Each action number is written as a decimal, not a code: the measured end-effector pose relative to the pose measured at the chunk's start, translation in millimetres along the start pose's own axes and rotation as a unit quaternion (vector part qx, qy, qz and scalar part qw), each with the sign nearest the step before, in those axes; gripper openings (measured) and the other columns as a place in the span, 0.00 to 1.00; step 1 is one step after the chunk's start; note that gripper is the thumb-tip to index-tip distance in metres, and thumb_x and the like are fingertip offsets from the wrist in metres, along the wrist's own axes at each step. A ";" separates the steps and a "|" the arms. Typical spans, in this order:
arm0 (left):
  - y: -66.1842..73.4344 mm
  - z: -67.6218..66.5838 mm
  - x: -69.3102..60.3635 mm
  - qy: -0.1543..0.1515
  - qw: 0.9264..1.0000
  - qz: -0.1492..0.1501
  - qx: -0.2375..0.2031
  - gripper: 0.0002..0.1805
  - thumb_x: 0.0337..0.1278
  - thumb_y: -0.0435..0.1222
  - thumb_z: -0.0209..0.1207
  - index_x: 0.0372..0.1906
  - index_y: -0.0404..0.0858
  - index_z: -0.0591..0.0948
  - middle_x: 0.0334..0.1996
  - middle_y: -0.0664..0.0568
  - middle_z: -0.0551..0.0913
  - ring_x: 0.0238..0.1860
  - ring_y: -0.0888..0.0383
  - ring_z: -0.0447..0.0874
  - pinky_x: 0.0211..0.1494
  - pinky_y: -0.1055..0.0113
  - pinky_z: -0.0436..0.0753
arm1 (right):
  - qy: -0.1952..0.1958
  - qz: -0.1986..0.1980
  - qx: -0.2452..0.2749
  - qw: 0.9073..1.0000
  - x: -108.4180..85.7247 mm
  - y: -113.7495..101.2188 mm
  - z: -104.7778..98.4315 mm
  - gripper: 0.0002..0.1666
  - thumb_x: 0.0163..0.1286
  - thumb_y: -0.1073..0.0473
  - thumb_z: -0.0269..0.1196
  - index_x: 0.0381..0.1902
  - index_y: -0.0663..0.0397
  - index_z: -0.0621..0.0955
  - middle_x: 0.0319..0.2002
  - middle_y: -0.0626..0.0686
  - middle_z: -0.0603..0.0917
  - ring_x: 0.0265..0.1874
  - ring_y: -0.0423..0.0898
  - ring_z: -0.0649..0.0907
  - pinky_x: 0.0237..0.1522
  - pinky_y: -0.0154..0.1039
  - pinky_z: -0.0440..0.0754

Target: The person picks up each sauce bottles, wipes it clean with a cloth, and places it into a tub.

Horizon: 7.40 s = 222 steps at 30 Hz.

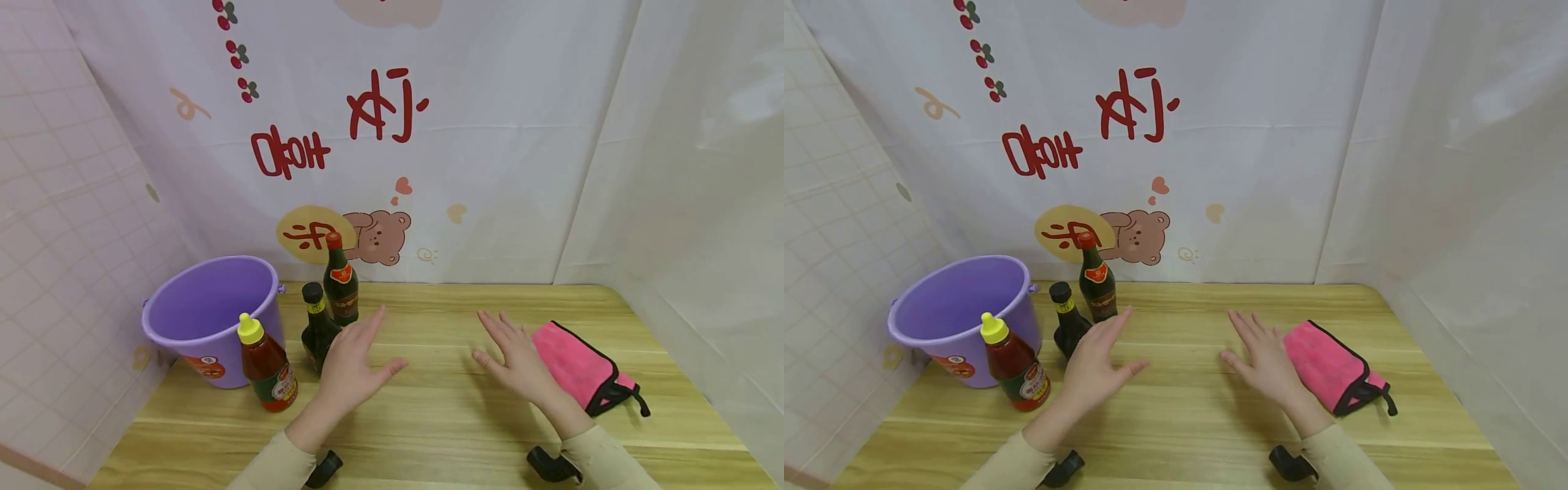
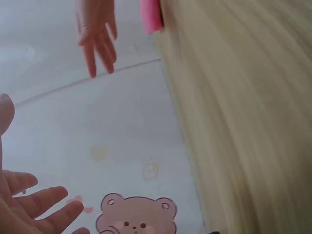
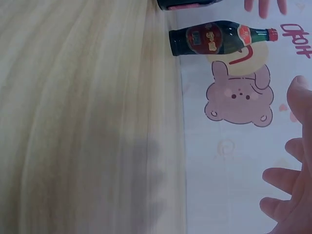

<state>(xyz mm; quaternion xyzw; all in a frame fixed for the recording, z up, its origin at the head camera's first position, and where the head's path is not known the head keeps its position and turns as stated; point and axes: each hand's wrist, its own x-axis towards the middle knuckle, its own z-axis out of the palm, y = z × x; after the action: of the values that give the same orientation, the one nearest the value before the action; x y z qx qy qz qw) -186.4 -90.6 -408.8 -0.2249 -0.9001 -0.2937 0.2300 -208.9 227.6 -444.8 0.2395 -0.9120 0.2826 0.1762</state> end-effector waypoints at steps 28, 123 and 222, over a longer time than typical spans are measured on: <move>-22.8 -54.3 12.0 0.281 0.958 -0.007 -0.061 0.36 0.45 0.33 0.75 0.62 0.30 0.74 0.51 0.37 0.77 0.49 0.41 0.74 0.51 0.54 0.73 | 0.077 0.045 0.061 0.994 -9.3 32.9 -44.7 0.35 0.70 0.60 0.65 0.73 0.48 0.68 0.59 0.63 0.79 0.61 0.64 0.71 0.56 0.66 0.65; 24.2 49.5 78.4 0.017 0.946 -0.074 -0.314 0.15 0.60 0.25 0.63 0.52 0.35 0.81 0.46 0.46 0.84 0.46 0.52 0.82 0.51 0.53 0.82 | -0.063 0.083 -0.149 0.983 -36.0 95.1 -50.6 0.40 0.57 0.44 0.74 0.62 0.57 0.77 0.57 0.68 0.77 0.56 0.72 0.73 0.53 0.70 0.68; 10.6 35.8 78.5 -0.021 0.956 -0.063 -0.285 0.22 0.65 0.39 0.63 0.63 0.45 0.77 0.47 0.46 0.85 0.48 0.48 0.84 0.52 0.49 0.82 | 0.131 -0.143 0.154 0.969 66.0 -14.9 -41.7 0.26 0.48 0.78 0.74 0.48 0.60 0.85 0.58 0.60 0.79 0.57 0.59 0.77 0.50 0.22 0.73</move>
<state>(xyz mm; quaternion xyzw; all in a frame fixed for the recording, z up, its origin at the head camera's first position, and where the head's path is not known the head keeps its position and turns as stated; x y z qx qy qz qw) -253.0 -39.0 -387.3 -0.2304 -0.7961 -0.5470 0.1181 -247.6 219.6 -375.7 0.3525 -0.7830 0.4203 0.2933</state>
